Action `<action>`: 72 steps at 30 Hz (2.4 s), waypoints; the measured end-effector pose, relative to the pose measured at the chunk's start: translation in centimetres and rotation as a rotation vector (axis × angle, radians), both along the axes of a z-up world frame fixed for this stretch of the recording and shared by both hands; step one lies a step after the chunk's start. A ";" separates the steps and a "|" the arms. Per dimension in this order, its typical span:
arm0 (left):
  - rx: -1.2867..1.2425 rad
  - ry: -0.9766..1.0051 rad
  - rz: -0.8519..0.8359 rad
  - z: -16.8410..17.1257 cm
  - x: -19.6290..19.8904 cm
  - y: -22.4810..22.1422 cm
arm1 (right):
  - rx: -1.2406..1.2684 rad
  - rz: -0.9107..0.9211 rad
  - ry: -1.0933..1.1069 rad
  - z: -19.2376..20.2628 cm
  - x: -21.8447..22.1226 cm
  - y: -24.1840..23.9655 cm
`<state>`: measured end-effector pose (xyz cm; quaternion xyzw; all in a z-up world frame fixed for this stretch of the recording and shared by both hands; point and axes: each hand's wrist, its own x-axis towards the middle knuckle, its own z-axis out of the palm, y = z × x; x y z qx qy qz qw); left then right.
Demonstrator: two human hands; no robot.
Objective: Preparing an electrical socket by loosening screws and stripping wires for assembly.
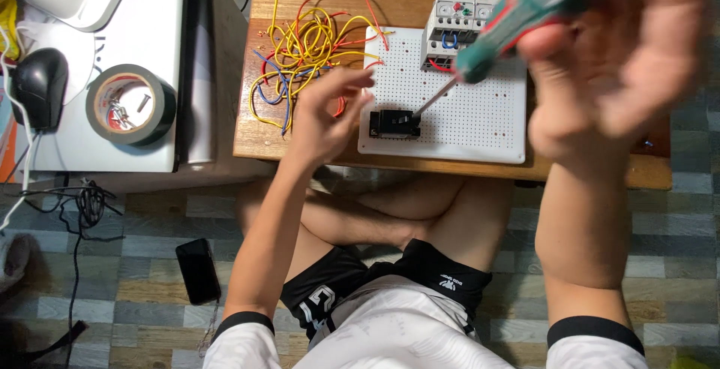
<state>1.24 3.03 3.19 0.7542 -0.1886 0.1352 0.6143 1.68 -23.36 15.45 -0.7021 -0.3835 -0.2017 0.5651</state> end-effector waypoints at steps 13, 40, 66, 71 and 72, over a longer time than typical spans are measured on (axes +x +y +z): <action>0.066 0.072 0.081 0.9 -5.5 0.8 | 0.090 -0.261 0.039 -3.4 -5.6 -4.1; 0.560 -0.118 0.020 -3.6 -1.9 0.4 | 0.490 -0.122 0.740 -17.7 -0.6 -3.0; 0.544 -0.113 0.044 -2.6 -2.2 0.0 | 0.469 -0.008 0.727 -18.4 0.0 -3.4; 0.592 -0.240 0.132 -1.9 -3.3 -1.8 | 0.460 -0.051 0.750 -17.9 -0.1 -2.8; 0.572 -0.325 0.155 -1.3 -3.5 -2.5 | 0.469 -0.062 0.758 -17.9 -0.1 -2.8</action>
